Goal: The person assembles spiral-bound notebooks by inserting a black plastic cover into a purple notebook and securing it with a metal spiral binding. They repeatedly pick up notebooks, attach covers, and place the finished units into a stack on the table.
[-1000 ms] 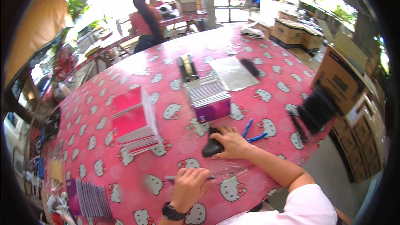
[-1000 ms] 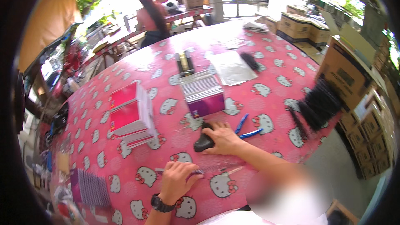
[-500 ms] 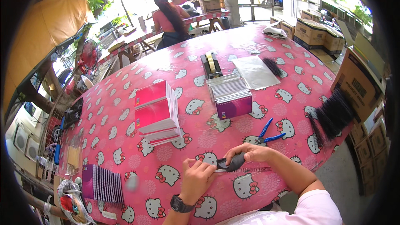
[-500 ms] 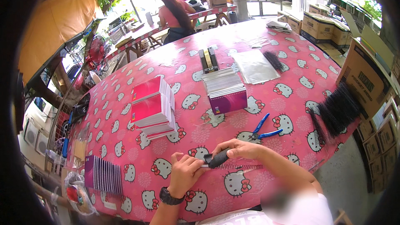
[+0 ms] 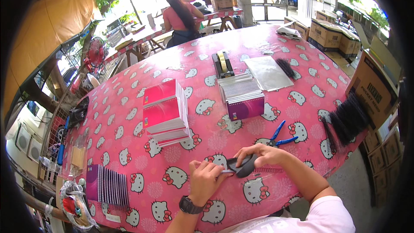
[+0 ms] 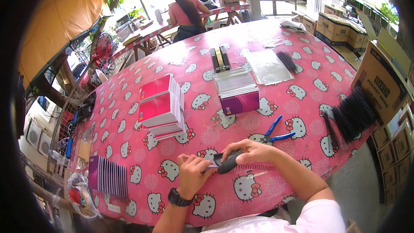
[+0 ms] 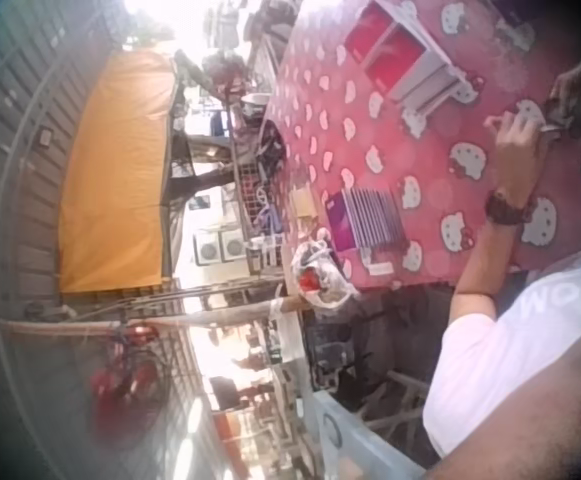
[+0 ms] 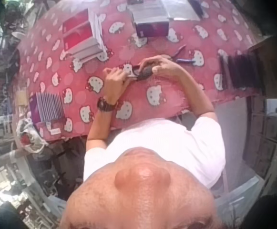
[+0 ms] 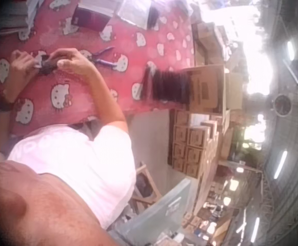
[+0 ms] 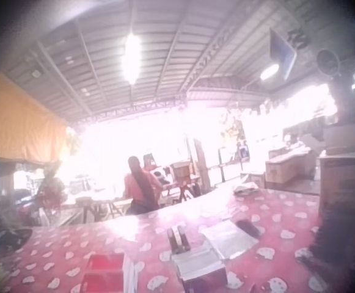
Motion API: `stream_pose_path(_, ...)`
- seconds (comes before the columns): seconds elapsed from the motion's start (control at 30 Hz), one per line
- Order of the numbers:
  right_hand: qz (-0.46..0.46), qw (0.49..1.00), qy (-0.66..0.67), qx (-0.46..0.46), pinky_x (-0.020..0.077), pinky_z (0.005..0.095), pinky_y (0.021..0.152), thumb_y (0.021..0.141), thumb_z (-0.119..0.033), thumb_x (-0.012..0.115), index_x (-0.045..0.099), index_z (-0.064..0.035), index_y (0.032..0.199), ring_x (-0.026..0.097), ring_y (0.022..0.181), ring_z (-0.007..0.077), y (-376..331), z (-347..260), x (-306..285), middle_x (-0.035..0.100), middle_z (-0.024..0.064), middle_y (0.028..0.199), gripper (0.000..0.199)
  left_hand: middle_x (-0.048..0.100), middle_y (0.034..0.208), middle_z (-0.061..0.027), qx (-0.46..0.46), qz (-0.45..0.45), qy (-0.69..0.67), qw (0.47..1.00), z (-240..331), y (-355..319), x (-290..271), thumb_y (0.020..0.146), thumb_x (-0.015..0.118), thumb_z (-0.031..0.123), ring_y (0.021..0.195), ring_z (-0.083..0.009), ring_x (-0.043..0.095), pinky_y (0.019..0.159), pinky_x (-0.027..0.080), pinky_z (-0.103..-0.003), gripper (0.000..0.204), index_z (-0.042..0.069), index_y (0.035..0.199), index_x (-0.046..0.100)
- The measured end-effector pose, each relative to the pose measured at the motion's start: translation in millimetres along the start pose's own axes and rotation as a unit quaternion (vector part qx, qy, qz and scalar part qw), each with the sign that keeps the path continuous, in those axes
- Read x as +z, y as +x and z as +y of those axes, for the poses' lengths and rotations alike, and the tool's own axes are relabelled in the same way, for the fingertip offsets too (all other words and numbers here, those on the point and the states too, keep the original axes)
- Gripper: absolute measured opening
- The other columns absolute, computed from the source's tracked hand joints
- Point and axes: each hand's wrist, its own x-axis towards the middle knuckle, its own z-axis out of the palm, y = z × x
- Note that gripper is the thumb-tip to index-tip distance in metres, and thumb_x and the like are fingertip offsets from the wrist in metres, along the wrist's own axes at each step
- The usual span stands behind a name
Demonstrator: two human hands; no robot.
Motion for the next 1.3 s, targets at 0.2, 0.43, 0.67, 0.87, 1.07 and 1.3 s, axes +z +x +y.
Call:
stream_pose_path(0.2, 0.065, 0.996, -0.024, 0.057, 0.0397, 0.0263, 0.070, 0.078, -0.054, 0.068, 0.064, -0.0034, 0.106, 0.051, 0.080, 0.0123, -3, 4, 2, 0.058, 0.0014, 0.089, 0.058, 0.061, 0.066, 0.0023, -0.003, 0.022, -0.015, 1.000, 0, 0, 4, 0.069, 0.077, 0.035, 0.067, -0.0151, 0.057, 0.074, 0.034, -0.036, 0.025, 0.013, 0.073, 0.066)
stream_pose_path(0.43, 0.076, 0.988, -0.090, 0.101, 0.0416, 0.0298, 0.081, 0.075, -0.056, 0.070, 0.064, -0.0030, 0.107, 0.052, 0.093, 0.0149, -2, 5, -1, 0.059, 0.0049, 0.101, 0.062, 0.064, 0.072, 0.0021, -0.010, 0.000, -0.008, 1.000, 3, 4, -2, 0.069, 0.077, 0.032, 0.071, -0.0156, 0.058, 0.073, 0.035, -0.035, 0.025, 0.013, 0.078, 0.066)
stream_pose_path(0.67, 0.130, 0.982, -0.093, 0.097, 0.0401, 0.0257, 0.067, 0.080, -0.049, 0.069, 0.064, -0.0068, 0.107, 0.050, 0.079, 0.0102, -9, 8, -15, 0.056, 0.0002, 0.085, 0.051, 0.065, 0.081, -0.0005, 0.007, 0.028, -0.067, 0.997, 18, 3, 10, 0.074, 0.074, 0.021, 0.077, -0.0178, 0.059, 0.075, 0.037, -0.034, 0.022, 0.012, 0.092, 0.064)
stream_pose_path(0.87, 0.152, 0.971, -0.186, 0.011, 0.0420, 0.0253, 0.068, 0.080, -0.046, 0.071, 0.065, -0.0084, 0.108, 0.052, 0.079, 0.0108, -7, 14, -15, 0.059, 0.0008, 0.089, 0.047, 0.065, 0.085, 0.0003, -0.005, -0.021, -0.070, 0.997, 16, 1, 9, 0.078, 0.070, 0.023, 0.080, -0.0163, 0.058, 0.077, 0.037, -0.033, 0.022, 0.012, 0.095, 0.063)
stream_pose_path(1.07, 0.093, 0.993, -0.032, 0.060, 0.0431, 0.0278, 0.075, 0.074, -0.064, 0.066, 0.065, -0.0048, 0.107, 0.054, 0.088, 0.0140, -16, 17, -25, 0.061, 0.0053, 0.092, 0.068, 0.065, 0.078, 0.0011, -0.008, 0.019, -0.076, 0.997, 8, 8, -1, 0.069, 0.078, 0.028, 0.077, -0.0178, 0.059, 0.081, 0.035, -0.038, 0.027, 0.013, 0.086, 0.064)
stream_pose_path(1.3, 0.069, 0.984, -0.143, 0.076, 0.0414, 0.0310, 0.082, 0.076, -0.058, 0.067, 0.067, -0.0057, 0.104, 0.054, 0.090, 0.0184, -4, 6, -1, 0.058, 0.0061, 0.095, 0.059, 0.063, 0.073, 0.0016, -0.005, -0.020, -0.050, 0.999, -7, 3, -3, 0.068, 0.078, 0.029, 0.075, -0.0174, 0.058, 0.080, 0.035, -0.038, 0.024, 0.013, 0.080, 0.064)
